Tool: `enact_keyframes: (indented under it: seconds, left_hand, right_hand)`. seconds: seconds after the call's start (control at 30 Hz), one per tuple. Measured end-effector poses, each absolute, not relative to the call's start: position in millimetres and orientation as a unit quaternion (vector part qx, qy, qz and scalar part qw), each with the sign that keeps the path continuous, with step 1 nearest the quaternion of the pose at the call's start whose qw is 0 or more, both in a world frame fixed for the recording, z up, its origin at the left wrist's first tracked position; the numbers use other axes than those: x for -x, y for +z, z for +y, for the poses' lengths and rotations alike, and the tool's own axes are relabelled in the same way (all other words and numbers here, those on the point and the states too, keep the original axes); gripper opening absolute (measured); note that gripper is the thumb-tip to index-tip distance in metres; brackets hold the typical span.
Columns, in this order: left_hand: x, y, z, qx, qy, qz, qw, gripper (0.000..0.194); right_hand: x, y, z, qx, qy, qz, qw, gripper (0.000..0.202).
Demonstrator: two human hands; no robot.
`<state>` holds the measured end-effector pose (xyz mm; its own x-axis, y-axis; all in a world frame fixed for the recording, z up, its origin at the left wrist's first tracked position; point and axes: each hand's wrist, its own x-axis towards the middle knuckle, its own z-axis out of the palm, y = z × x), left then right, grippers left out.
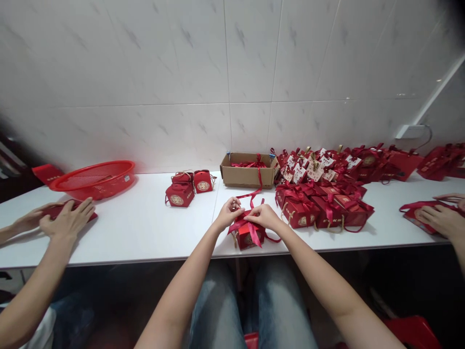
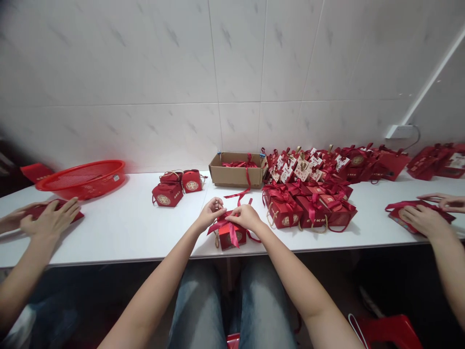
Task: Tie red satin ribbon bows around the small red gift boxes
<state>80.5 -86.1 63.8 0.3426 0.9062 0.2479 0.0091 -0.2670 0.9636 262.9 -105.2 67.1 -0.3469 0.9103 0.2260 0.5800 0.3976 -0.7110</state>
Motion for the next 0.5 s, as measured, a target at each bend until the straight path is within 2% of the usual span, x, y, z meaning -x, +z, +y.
enact_keyframes:
  seconds: [0.27, 0.5]
  left_hand:
    - [-80.8, 59.8, -81.4, -0.641, 0.455, 0.309, 0.535, 0.041]
    - [-76.7, 54.1, -76.3, -0.641, 0.455, 0.288, 0.547, 0.04]
  right_hand:
    - [-265.8, 68.8, -108.0, 0.468, 0.257, -0.787, 0.308, 0.032]
    - [-266.3, 72.8, -111.4, 0.468, 0.252, -0.794, 0.295, 0.025]
